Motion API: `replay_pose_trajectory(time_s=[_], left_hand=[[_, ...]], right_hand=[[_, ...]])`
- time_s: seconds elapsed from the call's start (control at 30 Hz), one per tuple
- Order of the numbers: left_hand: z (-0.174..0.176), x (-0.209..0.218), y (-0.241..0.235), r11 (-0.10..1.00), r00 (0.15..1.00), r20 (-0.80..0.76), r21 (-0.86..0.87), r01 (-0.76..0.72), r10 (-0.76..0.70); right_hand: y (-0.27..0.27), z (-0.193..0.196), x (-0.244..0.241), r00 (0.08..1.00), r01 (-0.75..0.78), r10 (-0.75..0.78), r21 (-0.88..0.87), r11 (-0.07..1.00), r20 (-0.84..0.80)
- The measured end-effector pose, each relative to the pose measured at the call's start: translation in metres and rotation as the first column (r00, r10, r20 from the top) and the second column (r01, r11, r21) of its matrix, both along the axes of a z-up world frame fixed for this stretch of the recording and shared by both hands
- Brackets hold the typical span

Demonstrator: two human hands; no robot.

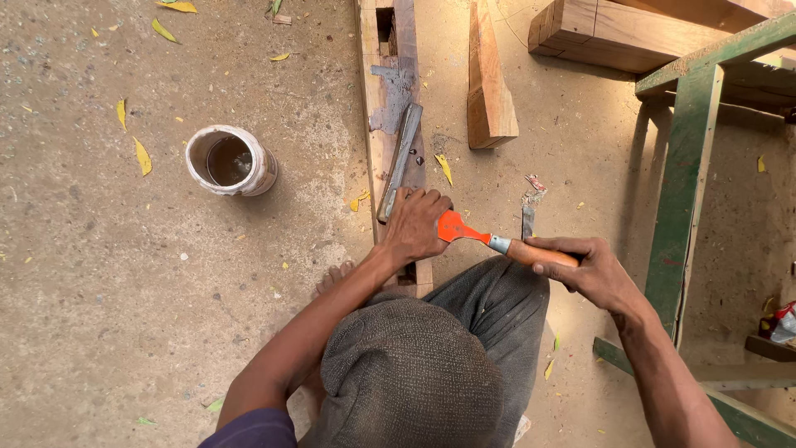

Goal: The person applies a grey substance to a wooden piece using a brush and then smooths it with a sanding block. The person repeatedly dips the brush into a container to apply more substance and smooths the surface.

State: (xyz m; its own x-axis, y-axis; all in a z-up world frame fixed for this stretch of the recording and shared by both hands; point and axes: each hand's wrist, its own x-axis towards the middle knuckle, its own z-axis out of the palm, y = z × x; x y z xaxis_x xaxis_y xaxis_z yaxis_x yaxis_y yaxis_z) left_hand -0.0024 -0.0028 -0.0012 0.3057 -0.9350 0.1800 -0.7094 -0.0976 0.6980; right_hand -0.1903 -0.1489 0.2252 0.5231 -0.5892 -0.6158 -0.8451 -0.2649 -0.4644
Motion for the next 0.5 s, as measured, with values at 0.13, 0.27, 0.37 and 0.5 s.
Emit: replay_pose_trajectory(time_s=[0.13, 0.27, 0.37, 0.5], left_hand=[[-0.009, 0.027, -0.047, 0.999, 0.992, -0.127, 0.043, 0.018, -0.013], [-0.01, 0.074, -0.111, 1.0, 1.0, 0.016, -0.016, -0.027, 0.027], [0.0, 0.073, -0.102, 0.997, 0.996, 0.08, -0.068, -0.032, 0.037], [0.014, 0.016, -0.017, 0.991, 0.995, -0.012, -0.098, -0.096, 0.095]], right_hand=[[-0.041, -0.004, 0.025, 1.0, -0.02, 0.019, -0.042, 0.999, -0.016], [-0.08, -0.008, 0.055, 0.996, 0.028, -0.022, -0.072, 0.997, 0.085], [-0.082, -0.009, 0.054, 0.996, 0.025, -0.02, -0.055, 0.998, 0.089], [-0.04, -0.008, 0.017, 0.974, -0.226, 0.228, -0.092, 0.97, 0.006]])
